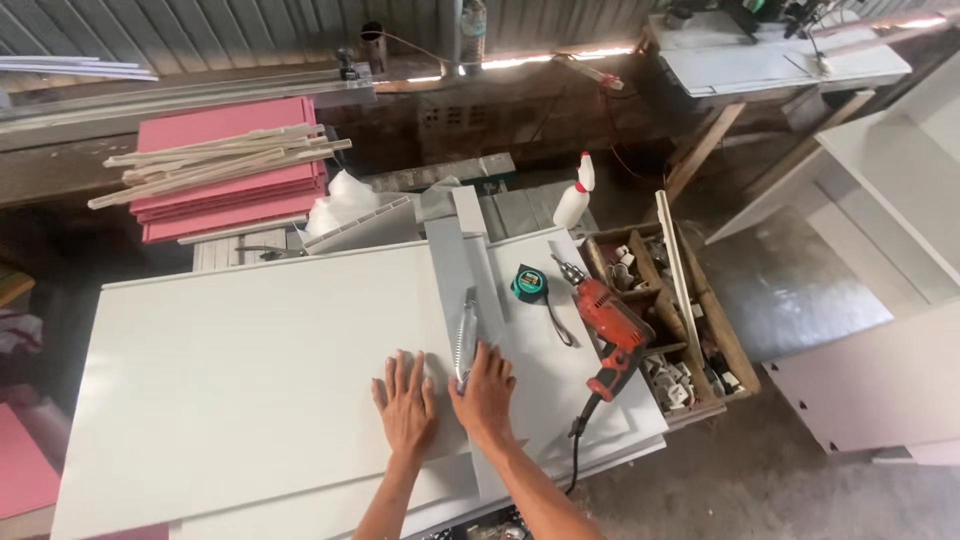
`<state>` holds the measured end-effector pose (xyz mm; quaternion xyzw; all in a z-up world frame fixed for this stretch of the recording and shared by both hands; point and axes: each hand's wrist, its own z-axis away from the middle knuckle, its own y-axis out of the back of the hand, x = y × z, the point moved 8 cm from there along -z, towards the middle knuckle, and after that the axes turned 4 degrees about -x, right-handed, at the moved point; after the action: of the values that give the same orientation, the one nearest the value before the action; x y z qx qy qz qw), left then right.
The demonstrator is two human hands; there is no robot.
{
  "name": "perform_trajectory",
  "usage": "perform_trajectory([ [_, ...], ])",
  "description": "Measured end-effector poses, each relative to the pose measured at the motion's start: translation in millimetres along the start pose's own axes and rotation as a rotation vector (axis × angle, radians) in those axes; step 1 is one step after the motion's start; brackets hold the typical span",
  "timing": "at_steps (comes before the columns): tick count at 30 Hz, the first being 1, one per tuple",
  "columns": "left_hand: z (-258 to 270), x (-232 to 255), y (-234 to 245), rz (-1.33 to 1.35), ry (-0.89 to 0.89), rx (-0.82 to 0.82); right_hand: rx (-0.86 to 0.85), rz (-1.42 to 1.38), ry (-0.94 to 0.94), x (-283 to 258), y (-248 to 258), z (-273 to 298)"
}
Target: The person measures and marks a white board with a tape measure and a pen, and handles several white strips and panels in a workshop.
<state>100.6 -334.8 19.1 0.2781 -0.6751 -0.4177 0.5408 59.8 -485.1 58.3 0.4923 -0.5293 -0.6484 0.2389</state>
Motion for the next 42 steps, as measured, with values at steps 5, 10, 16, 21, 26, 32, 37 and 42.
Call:
perform_trajectory([
  [5, -1.9, -3.0, -0.4, 0.037, 0.031, 0.016, 0.092, 0.045, -0.04, -20.6, -4.5, 1.8],
  [10, -2.4, 3.7, 6.5, 0.015, 0.012, 0.025, 0.12, -0.185, -0.204, 16.2, -3.6, -10.6],
  [16, -3.2, 11.6, 6.5, -0.088, -0.019, -0.073, 0.347, -0.156, -0.326, 87.8, 57.2, 1.0],
  [21, -4.6, 9.6, 5.0, -0.096, -0.002, -0.079, 0.263, -0.023, -0.502, 130.5, 34.1, -24.9],
  [26, -33.2, -7.1, -20.0, -0.173, 0.069, -0.125, 0.178, 0.224, -0.496, 135.1, 33.6, -15.8],
  [32, -137.2, -6.5, -41.5, 0.063, 0.078, -0.025, 0.173, 0.125, -0.432, 100.5, 81.4, 14.7],
  [37, -187.0, 39.9, -35.3, 0.239, 0.172, -0.154, -0.216, -0.308, -0.262, 77.1, 48.2, 104.5],
  [42, -188.7, 60.1, -39.7, 0.126, 0.179, -0.197, -0.303, -0.533, -0.231, 68.2, 3.2, 135.7],
])
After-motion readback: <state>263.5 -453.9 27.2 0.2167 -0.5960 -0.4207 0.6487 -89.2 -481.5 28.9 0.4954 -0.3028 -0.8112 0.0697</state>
